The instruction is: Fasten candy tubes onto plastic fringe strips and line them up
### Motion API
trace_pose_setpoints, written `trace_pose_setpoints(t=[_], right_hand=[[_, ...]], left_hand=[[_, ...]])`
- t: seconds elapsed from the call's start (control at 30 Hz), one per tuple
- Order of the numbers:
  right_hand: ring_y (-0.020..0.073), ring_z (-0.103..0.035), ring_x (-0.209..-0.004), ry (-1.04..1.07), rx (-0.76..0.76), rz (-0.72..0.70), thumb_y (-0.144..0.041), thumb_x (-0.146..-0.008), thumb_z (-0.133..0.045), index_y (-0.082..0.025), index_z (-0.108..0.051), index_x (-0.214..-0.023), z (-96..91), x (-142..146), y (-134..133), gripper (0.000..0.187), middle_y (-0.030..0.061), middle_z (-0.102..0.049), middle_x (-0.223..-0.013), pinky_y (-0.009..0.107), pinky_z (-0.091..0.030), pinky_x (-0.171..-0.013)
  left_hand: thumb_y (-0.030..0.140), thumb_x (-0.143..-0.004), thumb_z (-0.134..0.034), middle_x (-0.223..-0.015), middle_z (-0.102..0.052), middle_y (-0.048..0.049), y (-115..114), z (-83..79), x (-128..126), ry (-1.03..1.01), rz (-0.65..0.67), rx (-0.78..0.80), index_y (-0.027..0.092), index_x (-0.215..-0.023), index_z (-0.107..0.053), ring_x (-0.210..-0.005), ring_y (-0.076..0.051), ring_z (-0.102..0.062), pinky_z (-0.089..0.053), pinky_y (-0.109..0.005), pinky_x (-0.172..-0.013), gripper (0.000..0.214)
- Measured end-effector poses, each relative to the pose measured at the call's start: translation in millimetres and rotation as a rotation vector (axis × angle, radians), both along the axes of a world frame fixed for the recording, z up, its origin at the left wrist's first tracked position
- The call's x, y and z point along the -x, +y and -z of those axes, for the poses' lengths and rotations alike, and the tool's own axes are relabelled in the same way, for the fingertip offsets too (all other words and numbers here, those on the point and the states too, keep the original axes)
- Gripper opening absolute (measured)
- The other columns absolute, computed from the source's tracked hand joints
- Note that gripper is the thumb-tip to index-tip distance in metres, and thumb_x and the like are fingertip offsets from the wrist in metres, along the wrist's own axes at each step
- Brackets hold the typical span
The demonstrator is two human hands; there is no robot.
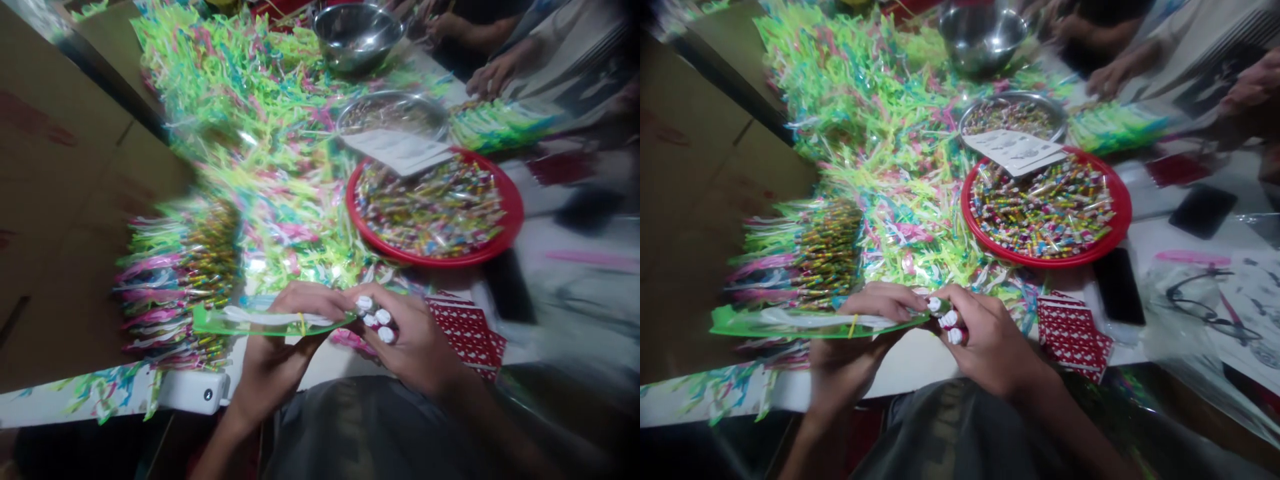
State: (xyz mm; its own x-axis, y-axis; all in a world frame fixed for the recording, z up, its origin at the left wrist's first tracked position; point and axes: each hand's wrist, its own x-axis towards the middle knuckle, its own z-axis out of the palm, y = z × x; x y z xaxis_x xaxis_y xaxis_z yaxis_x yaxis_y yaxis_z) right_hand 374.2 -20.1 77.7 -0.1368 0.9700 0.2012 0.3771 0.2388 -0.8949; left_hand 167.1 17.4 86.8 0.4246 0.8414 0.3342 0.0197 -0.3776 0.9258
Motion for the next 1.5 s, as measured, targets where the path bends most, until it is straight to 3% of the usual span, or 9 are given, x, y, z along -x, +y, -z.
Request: trace_pose_setpoints(t=[0.13,0.37,0.57,0.73,0.87,1.1,1.23,1.33,1.5], right_hand=[[0.0167,-0.073,-0.086,-0.005,-0.052,-0.046,-0.013,-0.090,-0.071,-0.022,-0.066,-0.115,-2.4,-0.6,2.0,0.027,0.0014,-0.077,-0.098,0.024,-0.055,-0.079],[0.0185,-0.077,-0.085,-0.062,-0.105,-0.027,-0.019,-0.097,-0.065,-0.017,-0.071,-0.109,-5.8,-0.5,6.9,0.014,0.0049,-0.080,-0.094,0.024,-0.056,-0.072],[0.0154,-0.077,-0.090,-0.013,-0.112,-0.059,-0.020,-0.097,-0.068,-0.016,-0.071,-0.113,-6.8,0.7,6.7,0.017,0.0045,-0.080,-0.102,0.021,-0.055,-0.079],[0.0185,-0.075,-0.084,-0.055,-0.001,-0.026,-0.025,-0.097,-0.068,-0.016,-0.075,-0.106,-6.5,1.5,7.0,0.015,0.0048,-0.079,-0.093,0.025,-0.054,-0.073],[0.0200,-0.074,-0.092,-0.011,0.068,-0.046,-0.017,-0.090,-0.068,-0.016,-0.076,-0.107,-6.3,2.1,7.9,0.018,0.0063,-0.079,-0.101,0.026,-0.053,-0.080],[0.0145,-0.063,-0.076,0.252,0.461,-0.090,-0.030,-0.088,-0.078,-0.022,-0.076,-0.102,1.9,7.4,7.3,0.016,-0.0005,-0.073,-0.090,0.025,-0.049,-0.066],[0.0144,-0.063,-0.066,0.456,0.650,-0.017,-0.042,-0.082,-0.086,-0.020,-0.074,-0.097,6.6,9.7,5.6,0.030,-0.0007,-0.068,-0.075,0.024,-0.051,-0.058],[0.0103,-0.055,-0.049,0.662,0.735,0.091,-0.045,-0.074,-0.092,-0.018,-0.073,-0.093,16.1,4.9,7.0,0.038,-0.0015,-0.066,-0.064,0.022,-0.046,-0.046],[0.0057,-0.044,-0.044,0.906,0.759,0.182,-0.037,-0.084,-0.086,-0.019,-0.074,-0.113,34.7,-7.7,7.2,0.036,-0.0043,-0.058,-0.061,0.016,-0.031,-0.037]], left_hand=[[0.007,-0.077,-0.087,-0.101,-0.077,-0.0080,1.3,8.9,14.3,0.068,-0.082,-0.022,0.024,-0.106,-0.074,-0.102,-0.027,-0.073,-0.059,-0.038,-0.092,0.036],[0.009,-0.094,-0.069,-0.106,-0.076,-0.0104,13.1,-6.4,6.2,-0.017,0.086,0.013,0.023,-0.107,-0.073,-0.104,-0.027,-0.073,-0.059,-0.044,-0.094,0.020],[0.015,-0.091,-0.075,-0.103,-0.077,-0.0105,17.9,-2.0,12.1,0.030,0.078,0.015,0.023,-0.101,-0.074,-0.102,-0.028,-0.074,-0.059,-0.044,-0.094,0.013],[0.005,-0.093,-0.068,-0.112,-0.074,-0.0084,18.1,-8.6,4.2,0.008,0.161,0.016,0.024,-0.107,-0.067,-0.108,-0.023,-0.071,-0.057,-0.037,-0.095,0.023],[0.004,-0.092,-0.069,-0.122,-0.071,-0.0087,15.3,-11.2,-0.4,0.097,0.157,0.010,0.024,-0.107,-0.060,-0.114,-0.023,-0.067,-0.053,-0.036,-0.098,0.026],[0.004,-0.095,-0.067,-0.110,-0.070,-0.0027,17.4,-1.2,-1.7,0.154,0.109,-0.041,0.025,-0.110,-0.058,-0.104,-0.016,-0.068,-0.053,-0.030,-0.093,0.027],[0.003,-0.094,-0.069,-0.110,-0.070,-0.0036,19.9,-3.8,0.4,0.055,0.008,0.019,0.025,-0.107,-0.058,-0.106,-0.018,-0.069,-0.054,-0.034,-0.096,0.027],[-0.002,-0.090,-0.071,-0.107,-0.071,-0.0033,22.6,-11.6,6.9,-0.086,-0.094,0.041,0.024,-0.104,-0.056,-0.102,-0.018,-0.070,-0.058,-0.032,-0.088,0.033],[-0.006,-0.087,-0.069,-0.101,-0.072,-0.0013,24.6,-18.2,15.4,-0.290,-0.125,-0.100,0.024,-0.103,-0.054,-0.092,-0.018,-0.073,-0.061,-0.033,-0.080,0.037]])
